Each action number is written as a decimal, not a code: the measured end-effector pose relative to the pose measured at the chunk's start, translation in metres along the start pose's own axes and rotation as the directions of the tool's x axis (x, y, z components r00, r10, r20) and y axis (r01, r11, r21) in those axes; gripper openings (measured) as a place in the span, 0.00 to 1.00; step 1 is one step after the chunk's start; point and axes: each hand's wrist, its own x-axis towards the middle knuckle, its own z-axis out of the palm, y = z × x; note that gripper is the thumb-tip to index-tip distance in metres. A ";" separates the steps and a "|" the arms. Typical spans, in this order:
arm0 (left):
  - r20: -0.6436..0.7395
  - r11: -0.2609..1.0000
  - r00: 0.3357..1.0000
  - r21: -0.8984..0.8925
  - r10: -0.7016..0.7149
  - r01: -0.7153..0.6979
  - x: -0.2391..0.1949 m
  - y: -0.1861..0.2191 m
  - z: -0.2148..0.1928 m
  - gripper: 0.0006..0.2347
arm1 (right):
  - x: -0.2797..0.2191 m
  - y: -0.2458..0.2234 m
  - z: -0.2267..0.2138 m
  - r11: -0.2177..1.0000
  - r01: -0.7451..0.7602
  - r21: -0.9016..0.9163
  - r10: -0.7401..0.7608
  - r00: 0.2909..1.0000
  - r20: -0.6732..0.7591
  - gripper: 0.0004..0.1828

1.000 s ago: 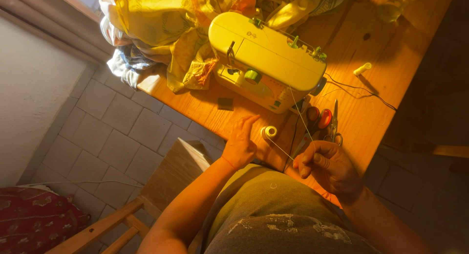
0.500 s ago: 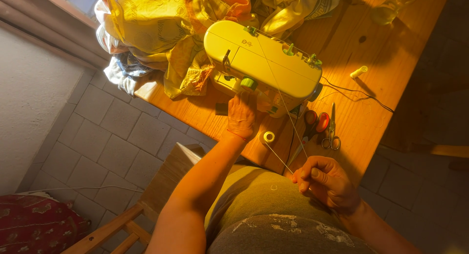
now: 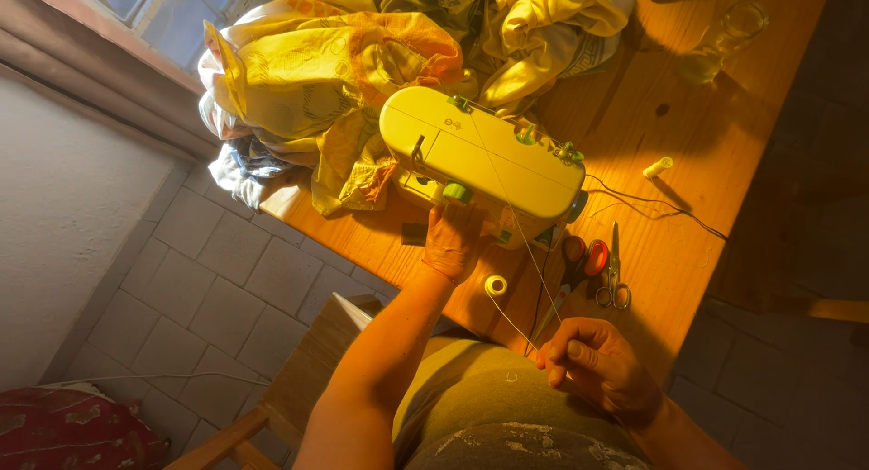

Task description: The person threads a needle by hand, pulling thread from a spool and guiding it through the eye. They then route the thread through the tension discs and guides on a portable sewing machine, preparing it for sewing.

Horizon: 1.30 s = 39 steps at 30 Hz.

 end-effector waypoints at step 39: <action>-0.206 0.920 0.969 -0.338 0.136 -0.201 0.058 0.060 -0.176 0.02 | 0.022 0.009 -0.066 0.987 0.082 0.139 -0.064 0.990 -0.125 0.12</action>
